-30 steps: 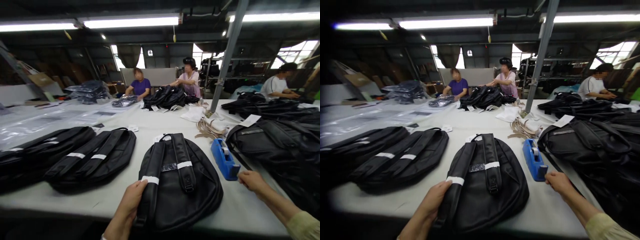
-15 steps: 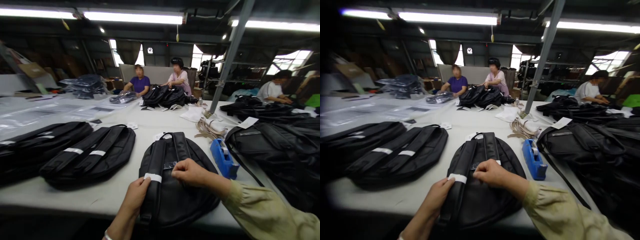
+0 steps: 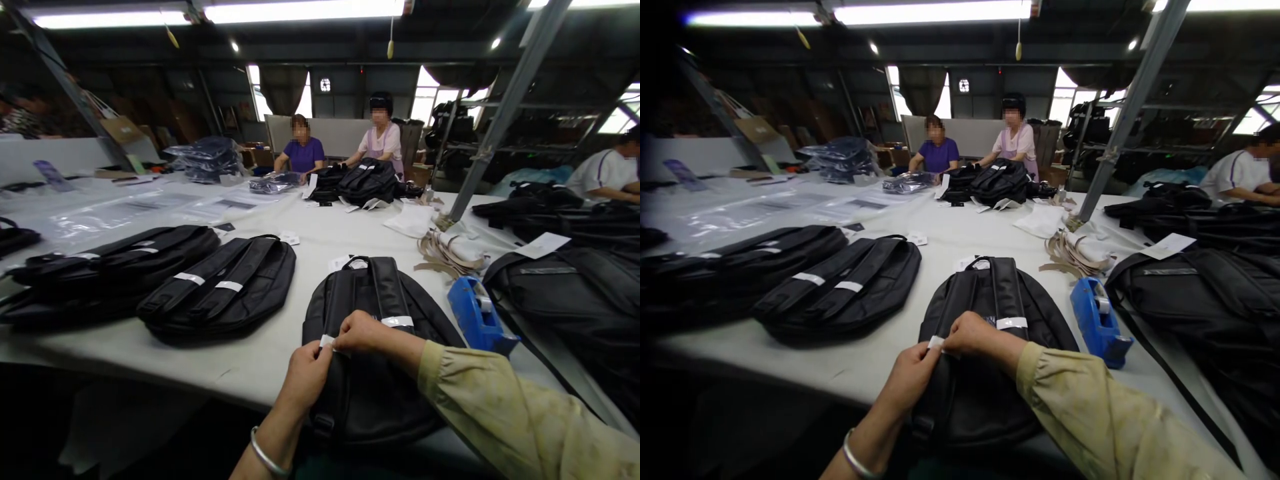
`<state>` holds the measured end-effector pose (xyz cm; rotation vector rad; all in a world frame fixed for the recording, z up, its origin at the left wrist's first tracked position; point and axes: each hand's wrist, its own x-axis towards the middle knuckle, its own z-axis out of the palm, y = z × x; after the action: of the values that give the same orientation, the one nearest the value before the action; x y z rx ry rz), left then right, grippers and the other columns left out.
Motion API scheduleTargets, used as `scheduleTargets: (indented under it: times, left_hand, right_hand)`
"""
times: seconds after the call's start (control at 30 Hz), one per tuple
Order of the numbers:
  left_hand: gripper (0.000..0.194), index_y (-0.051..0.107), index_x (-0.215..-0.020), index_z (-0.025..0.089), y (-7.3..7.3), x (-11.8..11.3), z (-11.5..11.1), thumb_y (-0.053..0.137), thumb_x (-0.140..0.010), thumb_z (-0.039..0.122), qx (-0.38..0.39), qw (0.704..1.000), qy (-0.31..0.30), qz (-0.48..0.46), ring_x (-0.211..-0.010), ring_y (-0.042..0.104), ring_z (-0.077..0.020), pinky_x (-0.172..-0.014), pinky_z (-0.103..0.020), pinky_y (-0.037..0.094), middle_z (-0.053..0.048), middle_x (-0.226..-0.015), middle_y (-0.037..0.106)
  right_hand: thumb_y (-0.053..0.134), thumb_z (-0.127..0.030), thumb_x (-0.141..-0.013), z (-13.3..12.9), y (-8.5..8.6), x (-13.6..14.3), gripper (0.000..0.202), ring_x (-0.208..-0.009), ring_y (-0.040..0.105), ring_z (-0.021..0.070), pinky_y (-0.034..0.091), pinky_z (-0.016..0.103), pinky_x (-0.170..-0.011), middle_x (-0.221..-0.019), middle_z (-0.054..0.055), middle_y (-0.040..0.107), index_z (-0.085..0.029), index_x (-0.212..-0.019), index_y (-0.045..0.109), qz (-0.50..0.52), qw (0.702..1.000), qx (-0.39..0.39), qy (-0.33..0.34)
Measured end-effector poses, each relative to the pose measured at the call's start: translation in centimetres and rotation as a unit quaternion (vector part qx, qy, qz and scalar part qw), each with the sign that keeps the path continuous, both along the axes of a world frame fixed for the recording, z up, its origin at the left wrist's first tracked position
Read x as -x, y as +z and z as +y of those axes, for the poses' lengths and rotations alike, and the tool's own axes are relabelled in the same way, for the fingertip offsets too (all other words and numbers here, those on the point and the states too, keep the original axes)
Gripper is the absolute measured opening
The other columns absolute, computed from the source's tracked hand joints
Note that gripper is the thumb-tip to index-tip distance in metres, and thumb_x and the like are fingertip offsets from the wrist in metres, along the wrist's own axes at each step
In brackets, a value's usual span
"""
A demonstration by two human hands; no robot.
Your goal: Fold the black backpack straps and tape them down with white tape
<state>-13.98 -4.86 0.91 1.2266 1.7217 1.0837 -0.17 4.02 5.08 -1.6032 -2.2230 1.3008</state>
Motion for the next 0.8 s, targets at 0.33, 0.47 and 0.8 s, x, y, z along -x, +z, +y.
scheduleTargets:
  times: [0.33, 0.47, 0.8]
  left_hand:
    - [0.049, 0.066, -0.063, 0.013, -0.5, 0.1, 0.7, 0.063, -0.071, 0.061, 0.058, 0.991, 0.009, -0.12, -0.058, 0.05, -0.016, -0.053, -0.025, 0.036, -0.001, -0.057, 0.058]
    - [0.051, 0.071, -0.07, 0.012, -0.5, -0.1, 0.8, 0.061, -0.072, 0.062, 0.055, 0.993, -0.001, -0.105, -0.065, 0.056, -0.0187, -0.058, -0.026, 0.041, -0.004, -0.065, 0.065]
    - [0.046, 0.069, -0.076, 0.011, -0.3, 1.6, 0.6, 0.076, -0.063, 0.055, 0.118, 0.954, 0.021, -0.274, -0.06, 0.06, -0.0175, -0.058, -0.028, 0.047, -0.004, -0.065, 0.067]
  right_hand:
    - [0.071, -0.026, -0.064, 0.4, 1.5, 0.1, 0.022, -0.044, 0.042, 0.0081, 0.03, 0.022, -0.043, -0.045, -0.003, 0.051, -0.016, -0.049, 0.059, -0.015, 0.998, 0.049, 0.028]
    - [0.072, -0.032, -0.066, 0.1, 1.1, -0.2, 0.026, -0.047, 0.048, 0.0103, 0.032, 0.023, -0.044, -0.047, 0.0, 0.056, -0.016, -0.049, 0.06, -0.032, 0.998, 0.051, 0.016]
    - [0.071, -0.043, -0.073, -1.9, -2.8, -4.0, 0.036, -0.035, 0.04, 0.0085, 0.03, 0.022, -0.035, -0.046, -0.001, 0.053, -0.018, -0.053, 0.055, 0.051, 0.985, 0.13, -0.1]
